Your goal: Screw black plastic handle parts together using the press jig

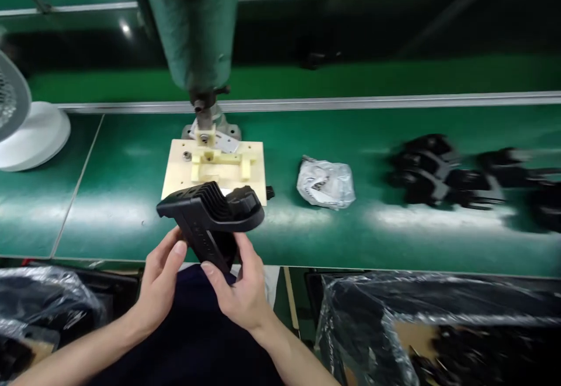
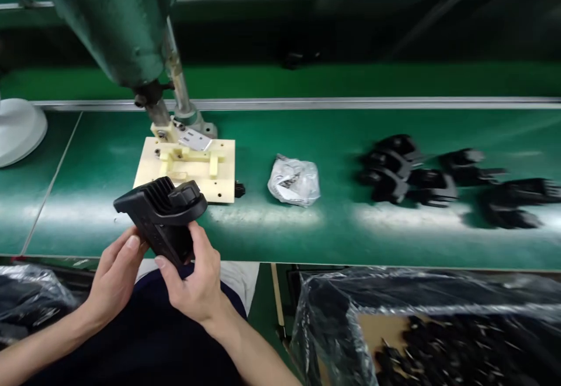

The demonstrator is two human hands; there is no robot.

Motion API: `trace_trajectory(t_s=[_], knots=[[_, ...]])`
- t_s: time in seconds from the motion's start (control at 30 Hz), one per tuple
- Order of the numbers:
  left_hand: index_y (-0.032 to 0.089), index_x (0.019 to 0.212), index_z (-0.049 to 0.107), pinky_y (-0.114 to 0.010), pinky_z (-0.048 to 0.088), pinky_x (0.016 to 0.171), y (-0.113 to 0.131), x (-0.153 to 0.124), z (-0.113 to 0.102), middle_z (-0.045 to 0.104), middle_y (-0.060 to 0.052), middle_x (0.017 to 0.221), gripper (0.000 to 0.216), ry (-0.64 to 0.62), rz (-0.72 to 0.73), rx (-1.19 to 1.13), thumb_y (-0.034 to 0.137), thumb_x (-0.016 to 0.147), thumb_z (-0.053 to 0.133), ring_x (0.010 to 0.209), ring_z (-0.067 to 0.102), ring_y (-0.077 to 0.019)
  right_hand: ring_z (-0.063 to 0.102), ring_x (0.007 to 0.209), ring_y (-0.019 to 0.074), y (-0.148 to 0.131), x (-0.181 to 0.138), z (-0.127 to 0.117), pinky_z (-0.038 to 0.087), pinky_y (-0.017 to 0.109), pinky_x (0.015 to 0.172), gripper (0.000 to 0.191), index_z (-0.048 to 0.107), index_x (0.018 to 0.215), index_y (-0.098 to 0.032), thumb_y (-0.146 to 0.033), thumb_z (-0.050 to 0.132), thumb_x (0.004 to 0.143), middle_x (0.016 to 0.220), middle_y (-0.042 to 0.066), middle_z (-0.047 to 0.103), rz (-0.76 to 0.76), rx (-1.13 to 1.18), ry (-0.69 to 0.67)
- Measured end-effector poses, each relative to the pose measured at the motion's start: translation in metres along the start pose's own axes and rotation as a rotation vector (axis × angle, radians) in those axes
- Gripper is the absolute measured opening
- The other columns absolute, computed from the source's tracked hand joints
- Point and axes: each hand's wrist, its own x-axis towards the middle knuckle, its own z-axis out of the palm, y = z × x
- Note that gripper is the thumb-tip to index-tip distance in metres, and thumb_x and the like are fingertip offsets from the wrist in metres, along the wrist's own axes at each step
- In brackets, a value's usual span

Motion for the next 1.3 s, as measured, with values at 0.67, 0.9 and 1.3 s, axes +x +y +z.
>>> trace_trajectory(t_s=[0.67, 0.9, 1.3], knots=[[0.016, 0.09, 0.058, -0.053, 0.048, 0.098, 0.054, 0.069, 0.014, 0.067, -0.005, 0.105, 0.016, -0.55, 1.669, 0.747, 0.003, 0.08, 0.057, 0.124, 0.05, -0.0271, 0.056, 0.116, 0.03, 0.043, 0.057, -0.108, 0.06, 0.034, 0.068, 0.01, 0.049, 0.091, -0.021, -0.014, 0.052, 0.084, 0.108, 0.006, 0.059, -1.147, -0.793, 0.208], [0.013, 0.1, 0.058, -0.057, 0.048, 0.095, 0.052, 0.066, 0.007, 0.062, -0.014, 0.114, 0.018, -0.602, 1.524, 0.724, 0.013, 0.082, 0.059, 0.12, 0.053, -0.0315, 0.053, 0.121, 0.03, 0.047, 0.055, -0.102, 0.062, 0.042, 0.076, 0.017, 0.052, 0.096, -0.017, -0.006, 0.048, 0.083, 0.113, 0.01, 0.06, -1.05, -0.599, 0.099], [0.028, 0.143, 0.031, -0.042, 0.052, 0.079, -0.032, 0.038, -0.081, 0.064, -0.009, 0.106, 0.078, 0.175, 0.799, 0.65, 0.007, 0.075, 0.062, 0.089, 0.066, -0.0242, 0.064, 0.056, 0.0147, 0.065, 0.176, -0.134, 0.048, 0.022, 0.044, 0.029, 0.058, 0.095, -0.012, -0.037, 0.063, 0.081, 0.077, 0.006, 0.064, 0.467, 0.276, 0.343]])
